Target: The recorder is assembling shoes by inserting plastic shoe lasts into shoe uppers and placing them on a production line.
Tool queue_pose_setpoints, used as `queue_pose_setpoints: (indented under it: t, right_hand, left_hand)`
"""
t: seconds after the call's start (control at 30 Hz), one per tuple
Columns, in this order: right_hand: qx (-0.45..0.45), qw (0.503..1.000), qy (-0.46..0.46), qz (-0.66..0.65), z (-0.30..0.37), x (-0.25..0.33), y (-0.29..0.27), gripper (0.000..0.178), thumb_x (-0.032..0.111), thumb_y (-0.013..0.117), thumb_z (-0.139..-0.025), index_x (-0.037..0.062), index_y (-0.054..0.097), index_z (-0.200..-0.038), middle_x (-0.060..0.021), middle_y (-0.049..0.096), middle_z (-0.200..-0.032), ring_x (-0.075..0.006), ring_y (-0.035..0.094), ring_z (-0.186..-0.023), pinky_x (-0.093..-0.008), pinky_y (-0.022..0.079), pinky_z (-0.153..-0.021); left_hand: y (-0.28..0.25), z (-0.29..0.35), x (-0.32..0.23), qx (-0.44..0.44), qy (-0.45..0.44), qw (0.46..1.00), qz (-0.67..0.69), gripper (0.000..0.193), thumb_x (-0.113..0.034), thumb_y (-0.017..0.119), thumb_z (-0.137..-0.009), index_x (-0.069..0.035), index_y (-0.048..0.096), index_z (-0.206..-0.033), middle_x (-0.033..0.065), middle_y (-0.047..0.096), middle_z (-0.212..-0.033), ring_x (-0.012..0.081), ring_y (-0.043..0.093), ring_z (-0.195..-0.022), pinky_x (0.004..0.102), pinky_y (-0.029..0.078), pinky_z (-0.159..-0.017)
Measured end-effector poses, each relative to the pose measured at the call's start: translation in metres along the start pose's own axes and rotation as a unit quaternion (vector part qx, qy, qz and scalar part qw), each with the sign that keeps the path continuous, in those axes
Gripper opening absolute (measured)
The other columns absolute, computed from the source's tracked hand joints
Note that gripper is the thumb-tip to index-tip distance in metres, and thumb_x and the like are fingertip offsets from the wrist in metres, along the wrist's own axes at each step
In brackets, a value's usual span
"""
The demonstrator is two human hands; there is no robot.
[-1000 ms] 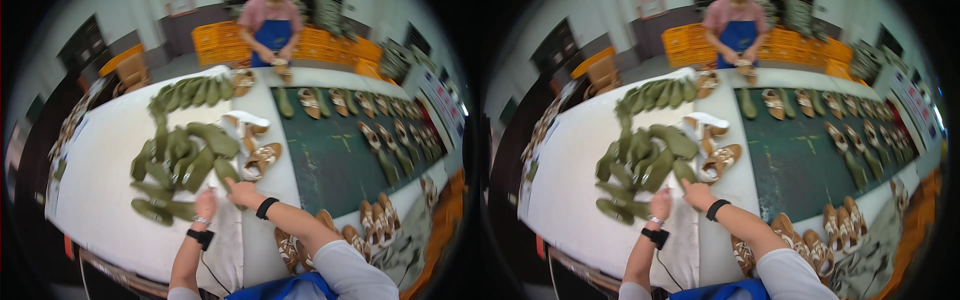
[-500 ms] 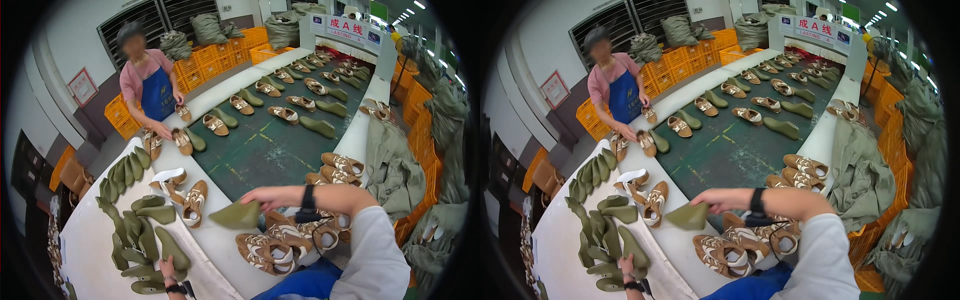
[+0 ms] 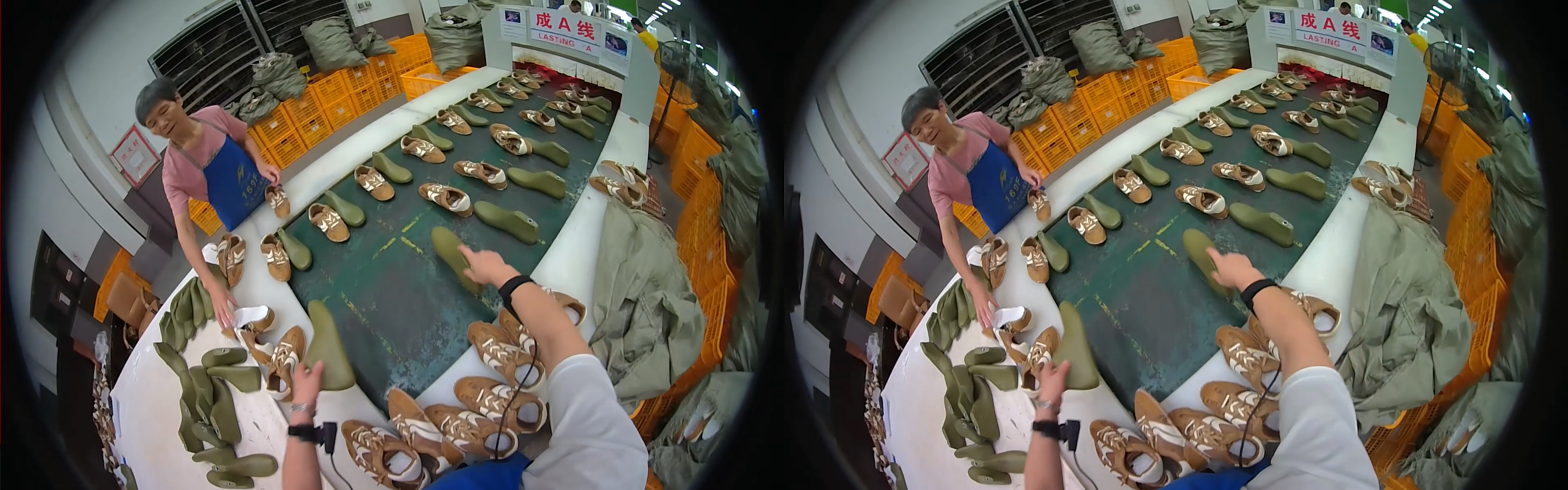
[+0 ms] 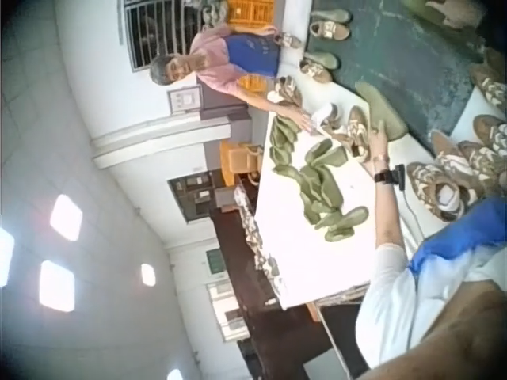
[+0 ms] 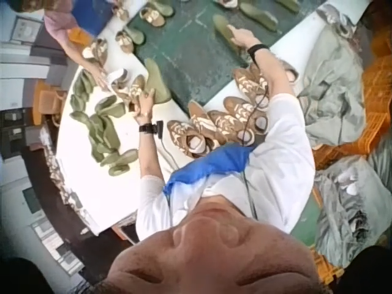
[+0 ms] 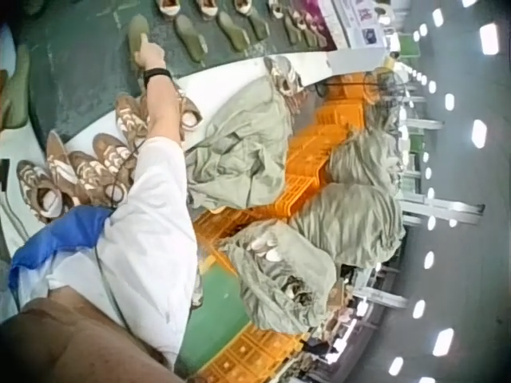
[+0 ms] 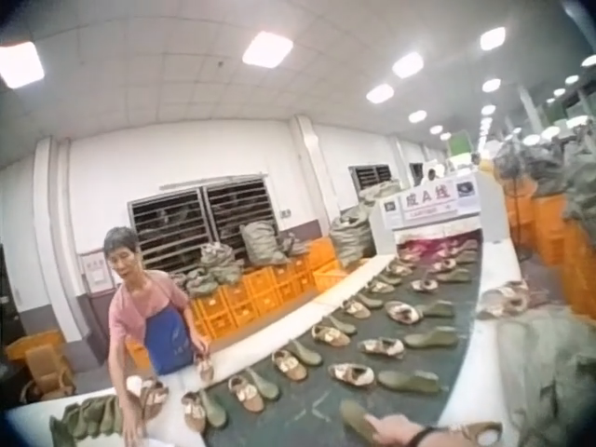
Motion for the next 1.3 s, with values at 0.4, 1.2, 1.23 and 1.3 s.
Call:
queue_pose_setpoints:
  t: [0.4, 1.2, 1.23, 1.3]
  right_hand:
    - [0.102, 0.993, 0.009, 0.055, -0.047, -0.024, 0.047, 0.065, 0.024, 0.053, -0.083, 0.013, 0.022, -0.14, -0.0164, 0.062, -0.1, -0.0311, 0.061, -0.092, -0.0396, 0.047, -0.078]
    - [0.108, 0.987, -0.068, 0.096, -0.044, 0.046, 0.066, 0.067, 0.017, 0.054, -0.082, 0.0201, 0.023, -0.141, -0.0135, 0.064, -0.091, -0.0283, 0.063, -0.082, -0.0371, 0.049, -0.069]
    - [0.112, 0.987, -0.06, 0.096, -0.044, 0.048, 0.066, 0.07, 0.007, 0.055, -0.079, 0.0203, 0.024, -0.141, -0.0127, 0.064, -0.094, -0.0273, 0.063, -0.085, -0.0362, 0.049, -0.071]
    - [0.105, 0.989, -0.047, 0.091, -0.052, 0.047, 0.068, 0.071, 0.007, 0.055, -0.079, 0.021, 0.024, -0.141, -0.0124, 0.064, -0.094, -0.0271, 0.064, -0.085, -0.036, 0.05, -0.071]
  left_hand:
    - [0.16, -0.033, -0.017, 0.165, 0.029, 0.917, -0.362, 0.08, -0.028, 0.053, -0.081, -0.005, 0.004, -0.14, 0.0269, 0.062, -0.085, 0.0392, 0.062, -0.079, 0.0453, 0.049, -0.075]
    - [0.176, -0.002, -0.028, 0.208, -0.025, 0.912, -0.352, 0.082, -0.026, 0.051, -0.081, 0.006, 0.0, -0.137, 0.0234, 0.063, -0.076, 0.0361, 0.063, -0.071, 0.0419, 0.051, -0.071]
    - [0.175, -0.002, -0.028, 0.205, -0.031, 0.914, -0.35, 0.081, -0.025, 0.051, -0.082, 0.006, 0.0, -0.137, 0.0227, 0.063, -0.074, 0.0352, 0.064, -0.068, 0.0412, 0.051, -0.07]
    - [0.179, -0.007, -0.024, 0.201, -0.02, 0.913, -0.356, 0.081, -0.025, 0.05, -0.082, 0.006, 0.0, -0.137, 0.0225, 0.064, -0.075, 0.0349, 0.064, -0.067, 0.0411, 0.051, -0.07]
Point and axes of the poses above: each hand's wrist, its own z-axis away from the middle knuckle, its own y-axis out of the palm, x = y × z, the point moved 10 cm from there along -z, towards the middle knuckle
